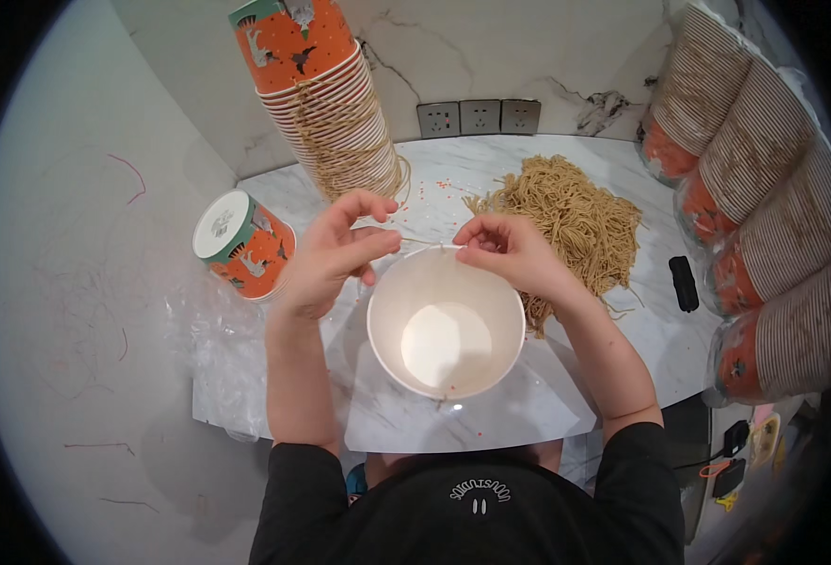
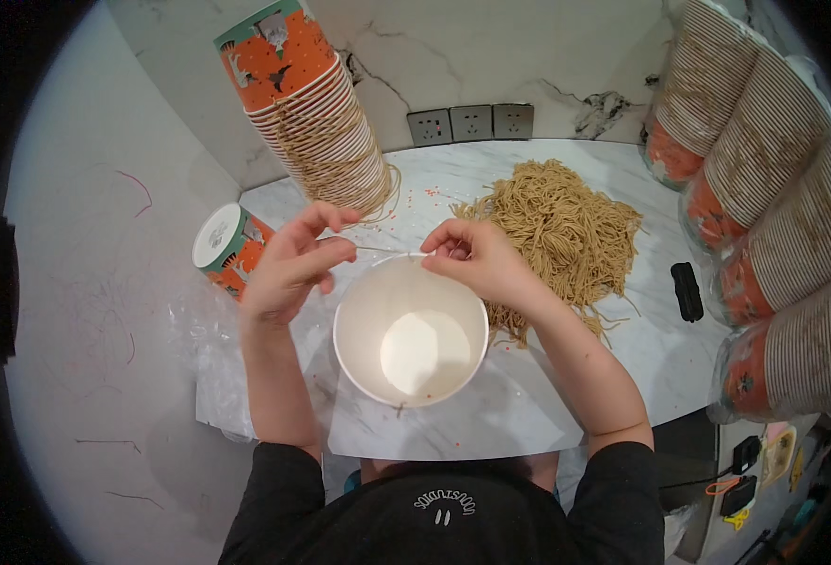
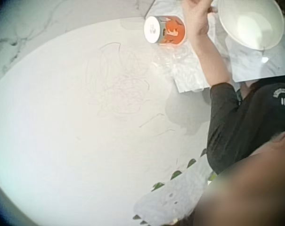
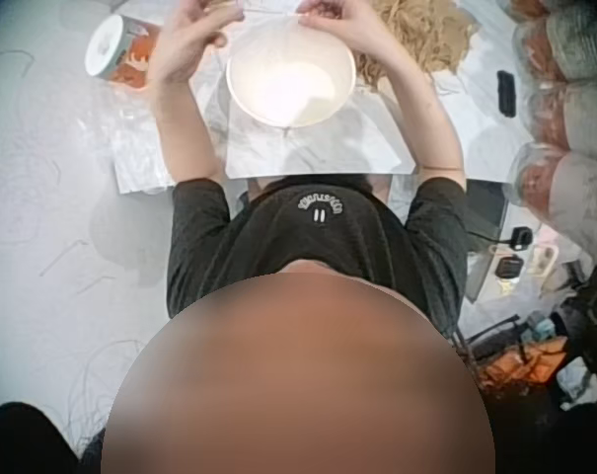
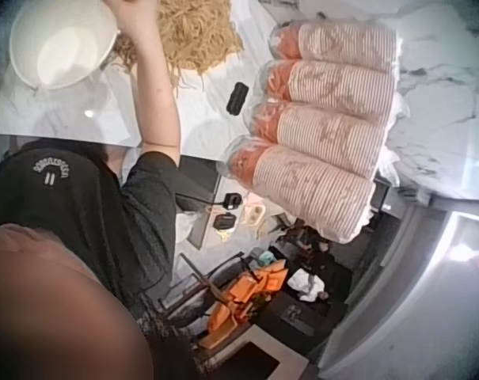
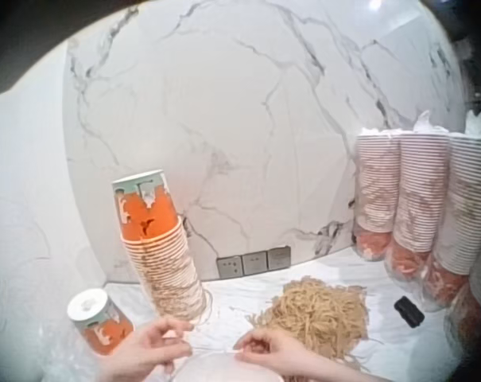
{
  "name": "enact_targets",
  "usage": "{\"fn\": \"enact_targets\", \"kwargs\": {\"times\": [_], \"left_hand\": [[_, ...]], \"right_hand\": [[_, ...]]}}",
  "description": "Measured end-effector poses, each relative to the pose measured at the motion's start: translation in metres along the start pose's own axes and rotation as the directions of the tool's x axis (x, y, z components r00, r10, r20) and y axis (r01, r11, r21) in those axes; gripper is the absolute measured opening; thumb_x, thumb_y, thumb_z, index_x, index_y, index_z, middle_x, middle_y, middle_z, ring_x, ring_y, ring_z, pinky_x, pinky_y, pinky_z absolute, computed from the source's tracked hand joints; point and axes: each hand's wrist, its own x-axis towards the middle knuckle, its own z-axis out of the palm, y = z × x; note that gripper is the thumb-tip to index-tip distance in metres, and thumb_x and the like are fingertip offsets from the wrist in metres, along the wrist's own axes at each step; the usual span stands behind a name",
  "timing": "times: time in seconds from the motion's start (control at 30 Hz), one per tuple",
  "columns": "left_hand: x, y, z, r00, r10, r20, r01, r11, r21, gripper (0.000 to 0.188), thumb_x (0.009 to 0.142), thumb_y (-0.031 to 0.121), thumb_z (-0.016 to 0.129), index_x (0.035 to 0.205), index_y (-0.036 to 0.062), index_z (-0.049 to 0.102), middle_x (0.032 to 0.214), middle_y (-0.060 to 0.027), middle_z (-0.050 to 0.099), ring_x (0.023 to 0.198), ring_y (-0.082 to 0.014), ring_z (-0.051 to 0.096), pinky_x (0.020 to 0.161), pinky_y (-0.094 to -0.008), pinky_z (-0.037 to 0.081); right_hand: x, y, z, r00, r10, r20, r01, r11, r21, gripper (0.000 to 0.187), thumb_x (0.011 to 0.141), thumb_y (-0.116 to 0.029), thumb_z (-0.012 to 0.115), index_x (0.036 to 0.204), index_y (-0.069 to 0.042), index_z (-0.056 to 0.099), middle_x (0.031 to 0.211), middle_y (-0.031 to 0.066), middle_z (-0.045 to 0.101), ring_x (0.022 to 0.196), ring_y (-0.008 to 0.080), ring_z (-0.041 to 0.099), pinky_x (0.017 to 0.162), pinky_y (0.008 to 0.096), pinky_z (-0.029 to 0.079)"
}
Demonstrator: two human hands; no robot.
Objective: Untying and removing strings or ties from paper cups at a workstation.
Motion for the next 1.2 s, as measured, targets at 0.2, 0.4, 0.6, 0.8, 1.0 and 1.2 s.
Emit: {"fn": "enact_targets", "kwargs": {"times": [0.2, 0.4, 0.6, 0.8, 1.0, 1.2], "left_hand": [[-0.017, 0.018, -0.007, 0.972, 0.223, -0.069, -0.203, 0.955, 0.217, 0.02, 0.084, -0.006, 0.066, 0.101, 0.005, 0.062, 0.136, -0.0122, 0.049, 0.097, -0.0156, 0.065, 0.061, -0.0259, 0.058], [-0.012, 0.003, -0.003, 0.978, 0.164, -0.128, -0.026, 0.709, 0.705, 0.02, 0.089, -0.01, 0.052, 0.095, 0.0017, 0.067, 0.131, -0.0133, 0.052, 0.097, -0.0226, 0.067, 0.071, -0.0305, 0.062], [-0.02, 0.011, 0.03, 0.833, 0.494, 0.248, -0.523, 0.558, 0.645, 0.063, 0.081, -0.01, 0.053, 0.141, 0.0076, 0.051, 0.154, -0.0183, 0.039, 0.144, -0.0371, 0.037, 0.117, -0.0431, 0.032], [-0.042, 0.035, 0.037, 0.752, 0.274, 0.6, -0.65, 0.461, 0.605, 0.066, 0.077, 0.013, 0.068, 0.142, 0.0178, 0.059, 0.156, -0.0113, 0.043, 0.152, -0.0307, 0.027, 0.119, -0.0628, -0.005], [-0.036, 0.026, 0.032, 0.654, 0.165, 0.738, -0.703, 0.491, 0.514, 0.036, 0.074, 0.005, 0.072, 0.105, 0.023, 0.077, 0.108, 0.0083, 0.073, 0.113, -0.0137, 0.061, 0.119, -0.0683, -0.002], [-0.035, 0.026, 0.024, 0.58, 0.797, 0.169, -0.745, 0.435, 0.506, 0.037, 0.064, -0.011, 0.07, 0.092, 0.0109, 0.079, 0.091, -0.0002, 0.076, 0.085, -0.0167, 0.063, 0.081, -0.0301, 0.048]], "right_hand": [[0.0, -0.008, -0.013, 0.99, -0.061, -0.126, 0.066, 0.997, 0.036, 0.023, 0.084, -0.003, 0.075, 0.103, 0.0, 0.062, 0.078, -0.0045, 0.058, 0.067, 0.001, 0.052, 0.061, 0.018, 0.045], [-0.01, -0.036, -0.026, 0.963, -0.113, -0.243, 0.137, 0.987, 0.084, 0.027, 0.085, -0.001, 0.074, 0.108, -0.001, 0.061, 0.084, -0.004, 0.059, 0.07, -0.0002, 0.055, 0.063, 0.0153, 0.045], [-0.028, -0.044, -0.051, 0.922, -0.148, -0.359, 0.209, 0.968, 0.137, 0.023, 0.084, -0.001, 0.073, 0.105, 0.001, 0.063, 0.084, -0.0022, 0.061, 0.065, 0.0019, 0.057, 0.06, 0.0178, 0.046], [-0.039, -0.065, -0.056, 0.986, 0.038, -0.162, 0.021, 0.939, 0.344, 0.012, 0.083, -0.003, 0.075, 0.093, 0.001, 0.07, 0.084, 0.0064, 0.072, 0.069, 0.0078, 0.066, 0.062, 0.0231, 0.053], [-0.03, -0.063, -0.048, 0.952, 0.032, -0.306, 0.073, 0.943, 0.325, 0.015, 0.09, -0.011, 0.072, 0.098, 0.001, 0.07, 0.086, 0.0035, 0.071, 0.073, 0.0072, 0.065, 0.064, 0.0222, 0.052], [-0.027, -0.05, -0.071, 0.764, -0.109, -0.636, 0.435, 0.815, 0.382, 0.046, 0.102, -0.041, 0.058, 0.131, -0.005, 0.056, 0.112, 0.0066, 0.065, 0.106, 0.0156, 0.061, 0.093, 0.0314, 0.049]]}}
